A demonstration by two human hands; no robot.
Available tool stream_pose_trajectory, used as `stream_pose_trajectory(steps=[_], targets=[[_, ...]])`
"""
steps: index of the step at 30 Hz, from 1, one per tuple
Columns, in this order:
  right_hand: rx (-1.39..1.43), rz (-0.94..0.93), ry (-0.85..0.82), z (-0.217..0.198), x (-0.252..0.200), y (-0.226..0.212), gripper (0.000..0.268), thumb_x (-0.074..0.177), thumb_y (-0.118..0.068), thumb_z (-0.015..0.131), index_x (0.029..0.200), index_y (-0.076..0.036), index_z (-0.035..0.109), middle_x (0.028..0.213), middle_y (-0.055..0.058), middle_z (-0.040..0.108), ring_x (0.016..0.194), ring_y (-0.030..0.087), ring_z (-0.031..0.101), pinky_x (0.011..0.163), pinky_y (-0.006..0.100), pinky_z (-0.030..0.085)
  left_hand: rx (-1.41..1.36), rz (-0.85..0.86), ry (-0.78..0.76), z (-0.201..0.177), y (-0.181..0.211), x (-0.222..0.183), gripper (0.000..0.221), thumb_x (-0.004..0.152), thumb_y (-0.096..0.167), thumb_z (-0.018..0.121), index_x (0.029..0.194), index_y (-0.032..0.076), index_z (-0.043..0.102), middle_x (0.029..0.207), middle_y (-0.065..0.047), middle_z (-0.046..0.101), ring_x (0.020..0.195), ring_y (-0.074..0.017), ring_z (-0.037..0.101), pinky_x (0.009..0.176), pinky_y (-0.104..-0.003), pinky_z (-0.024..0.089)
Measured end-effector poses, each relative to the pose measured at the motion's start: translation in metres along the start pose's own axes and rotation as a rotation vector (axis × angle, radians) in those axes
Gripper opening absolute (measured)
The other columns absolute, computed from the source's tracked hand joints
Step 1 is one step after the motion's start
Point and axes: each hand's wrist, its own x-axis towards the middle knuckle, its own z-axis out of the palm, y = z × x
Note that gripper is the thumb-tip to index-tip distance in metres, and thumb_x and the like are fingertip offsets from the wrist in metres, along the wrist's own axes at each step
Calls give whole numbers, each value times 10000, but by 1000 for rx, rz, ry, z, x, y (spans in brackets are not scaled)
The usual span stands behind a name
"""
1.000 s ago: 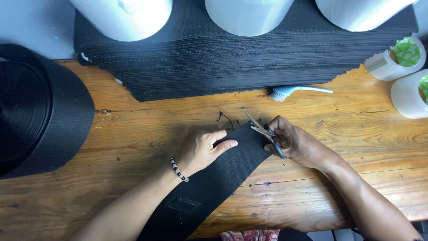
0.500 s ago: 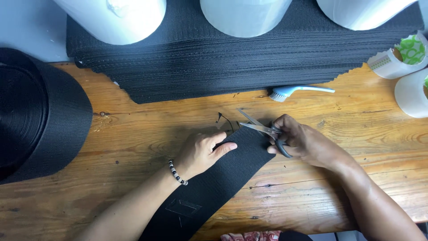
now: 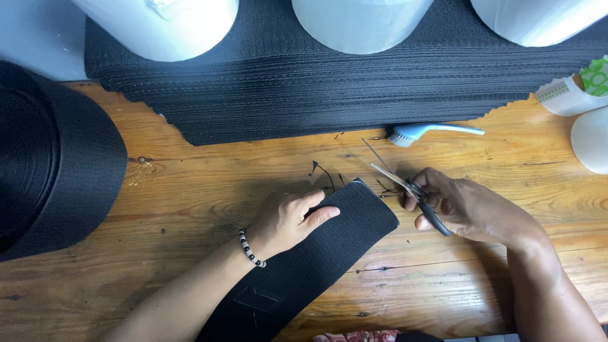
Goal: Cutting a strip of black foam and applying an adhesive backing to it.
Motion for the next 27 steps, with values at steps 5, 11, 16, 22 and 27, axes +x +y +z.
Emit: stream_pose_trajectory(steps=[5, 11, 16, 22, 27], targets=[[-85, 41, 2, -1, 0, -9, 283, 814, -387, 773, 1029, -240, 663, 889, -95, 877, 731, 57, 887, 656, 242, 625, -21, 20, 47, -2, 1, 0, 420, 1022, 433, 599, 757, 120, 510, 523, -66, 513, 461, -268, 537, 476, -427, 359], [-294, 142, 28, 3, 5, -12, 507, 636, -523, 901, 1027, -301, 666, 751, -70, 810, 660, 148, 726, 679, 308, 530, -1, 26, 64, -1, 0, -1, 419, 1020, 449, 592, 769, 124, 508, 523, -52, 514, 454, -259, 553, 449, -420, 370], [-396, 292, -3, 5, 10, -22, 491, 612, -590, 884, 974, -331, 677, 760, -45, 807, 688, 191, 700, 686, 334, 489, 55, 40, 76, 2, -2, -2, 397, 1019, 463, 582, 819, 121, 577, 508, -62, 542, 449, -279, 573, 433, -438, 385], [-407, 317, -29, 4, 12, -24, 536, 583, -652, 871, 974, -325, 706, 697, -21, 722, 664, 172, 636, 659, 326, 445, 64, 37, 56, 2, -2, -3, 410, 1025, 477, 561, 814, 125, 558, 503, -56, 540, 447, -274, 576, 423, -434, 386], [-327, 272, 41, 5, 14, -27, 513, 560, -597, 920, 908, -278, 718, 643, -8, 690, 622, 173, 565, 635, 318, 421, 69, 51, 66, 3, -3, -3, 384, 1026, 461, 566, 863, 116, 601, 499, -64, 548, 440, -272, 580, 422, -436, 392]])
